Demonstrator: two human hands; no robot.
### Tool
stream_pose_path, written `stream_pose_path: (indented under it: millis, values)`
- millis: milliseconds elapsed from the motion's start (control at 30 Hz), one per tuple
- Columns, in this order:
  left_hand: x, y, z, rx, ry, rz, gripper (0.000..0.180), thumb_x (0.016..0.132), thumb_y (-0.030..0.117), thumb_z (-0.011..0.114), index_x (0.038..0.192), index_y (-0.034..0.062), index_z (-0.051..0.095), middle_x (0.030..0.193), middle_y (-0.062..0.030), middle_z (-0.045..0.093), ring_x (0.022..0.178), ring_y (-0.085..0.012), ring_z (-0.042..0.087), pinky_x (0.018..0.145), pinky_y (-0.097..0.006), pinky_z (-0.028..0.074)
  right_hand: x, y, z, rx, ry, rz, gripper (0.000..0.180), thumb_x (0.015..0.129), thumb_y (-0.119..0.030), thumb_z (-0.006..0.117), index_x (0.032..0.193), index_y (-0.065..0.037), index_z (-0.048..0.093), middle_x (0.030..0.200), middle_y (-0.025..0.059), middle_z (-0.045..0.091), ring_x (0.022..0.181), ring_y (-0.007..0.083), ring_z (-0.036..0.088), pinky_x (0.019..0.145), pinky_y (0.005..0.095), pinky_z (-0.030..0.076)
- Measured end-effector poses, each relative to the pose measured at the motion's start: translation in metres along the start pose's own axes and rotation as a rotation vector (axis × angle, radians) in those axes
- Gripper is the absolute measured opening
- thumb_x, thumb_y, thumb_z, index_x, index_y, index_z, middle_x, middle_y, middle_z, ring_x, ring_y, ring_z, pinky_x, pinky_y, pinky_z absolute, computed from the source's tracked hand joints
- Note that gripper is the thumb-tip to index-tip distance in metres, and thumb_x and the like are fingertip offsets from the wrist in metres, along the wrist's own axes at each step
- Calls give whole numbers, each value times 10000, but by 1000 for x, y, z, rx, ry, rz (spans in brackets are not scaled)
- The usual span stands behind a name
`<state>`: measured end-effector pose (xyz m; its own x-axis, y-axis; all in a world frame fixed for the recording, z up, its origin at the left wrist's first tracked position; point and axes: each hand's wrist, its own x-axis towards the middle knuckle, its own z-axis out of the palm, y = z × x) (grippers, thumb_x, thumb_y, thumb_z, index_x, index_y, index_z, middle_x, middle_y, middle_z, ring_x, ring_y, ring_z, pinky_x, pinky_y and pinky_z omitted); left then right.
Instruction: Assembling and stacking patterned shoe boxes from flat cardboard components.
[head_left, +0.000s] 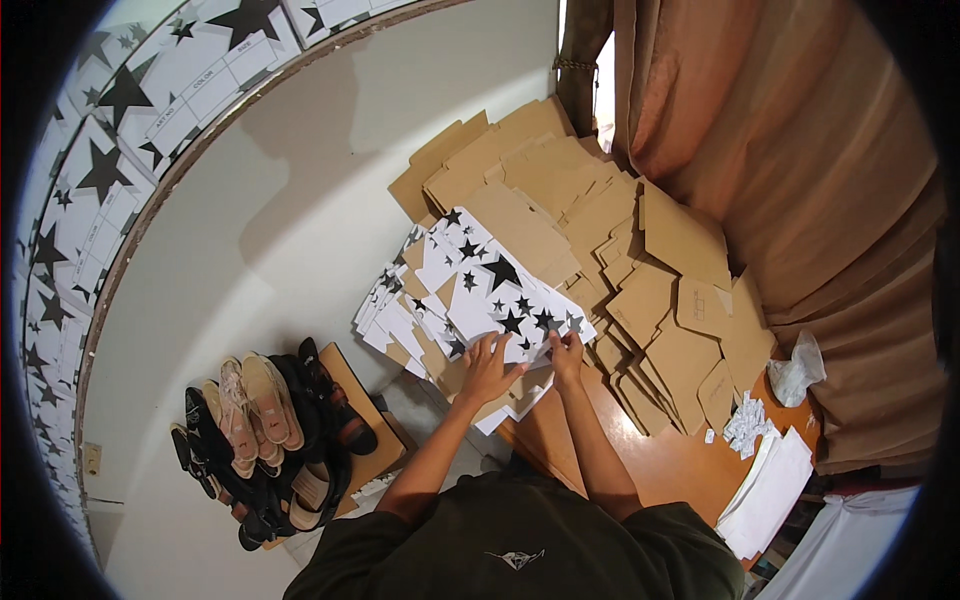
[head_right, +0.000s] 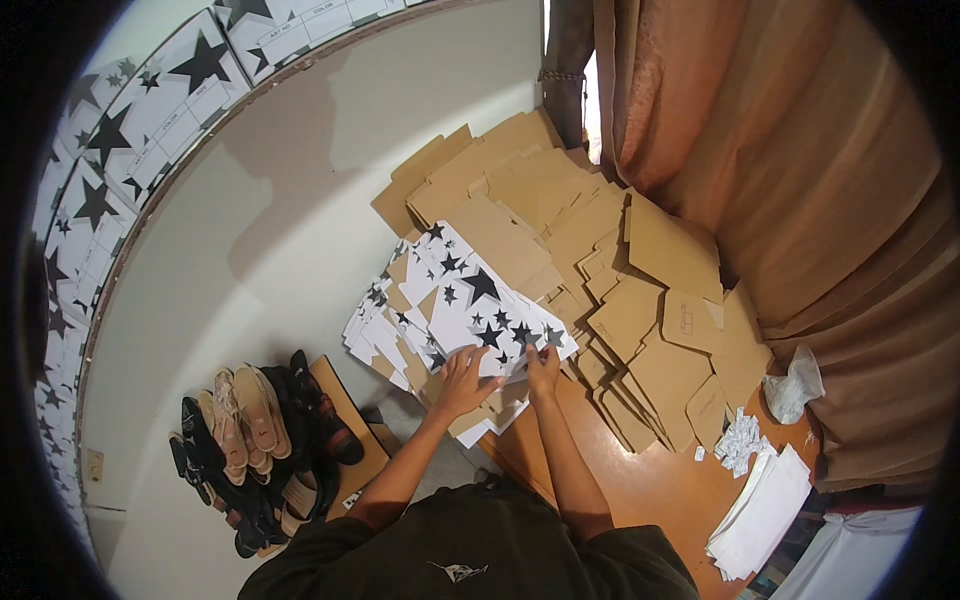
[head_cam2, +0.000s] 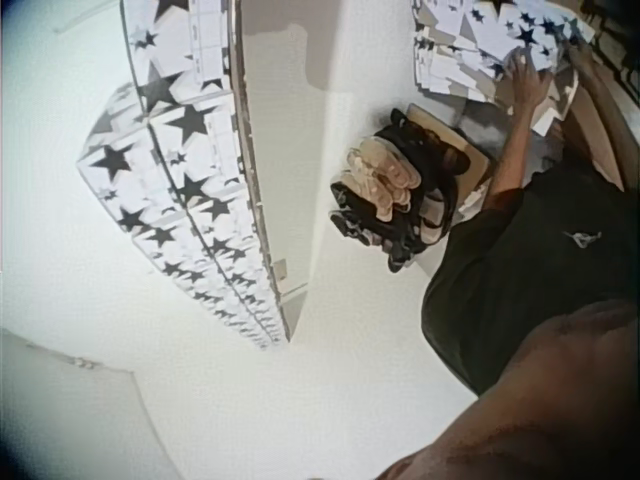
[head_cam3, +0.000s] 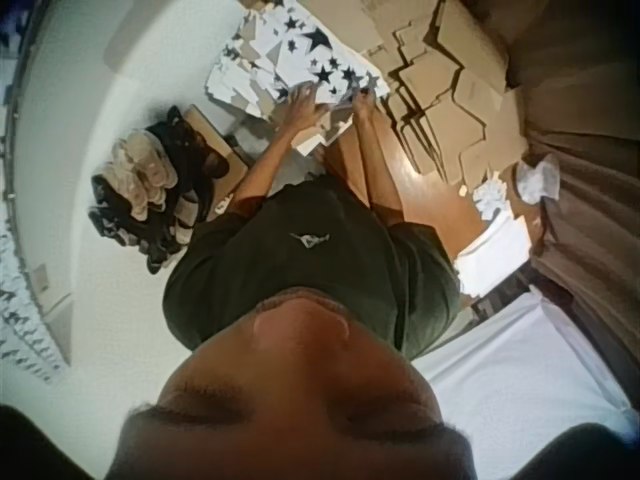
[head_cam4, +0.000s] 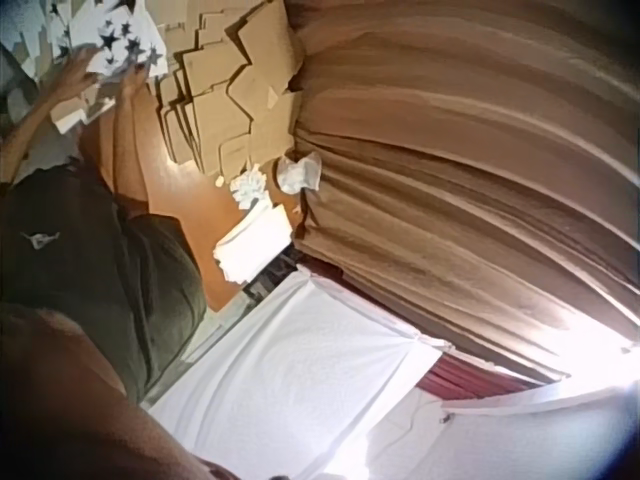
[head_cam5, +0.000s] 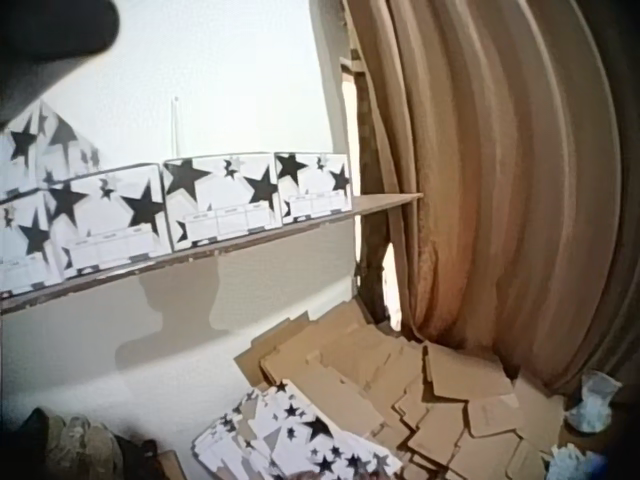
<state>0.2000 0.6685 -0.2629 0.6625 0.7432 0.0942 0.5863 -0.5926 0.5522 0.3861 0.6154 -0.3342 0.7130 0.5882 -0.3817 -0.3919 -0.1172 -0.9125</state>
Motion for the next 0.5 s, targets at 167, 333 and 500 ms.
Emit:
stream_pose_path:
  millis: [167, 333, 500]
  values:
    - [-2, -14, -44, -76, 88, -13, 619, 910, 286, 665, 1474, 150, 450, 1518, -121, 397, 1406, -340, 369, 1113, -642, 254, -25, -45, 15, 186, -39, 39, 326, 965, -227, 721, 1168, -112, 492, 935, 28, 605, 814, 165, 609, 665, 379, 551]
    - [2, 20, -112, 225, -155, 119, 1032, 754, -34, 702, 1603, 354, 263, 1690, -5, 226, 1565, -267, 171, 1174, -681, 125, -36, -96, -3, 289, -5, -142, 252, 957, -181, 729, 1063, -74, 527, 813, 21, 627, 690, 122, 604, 575, 295, 531]
    - [-3, 43, -122, 176, 75, 325, 881, 793, -58, 653, 1562, 284, 392, 1584, -25, 432, 1471, -241, 391, 1177, -642, 179, -80, -167, -2, 416, -56, -166, 224, 962, -222, 715, 950, -94, 532, 769, -11, 576, 630, 90, 558, 532, 263, 517]
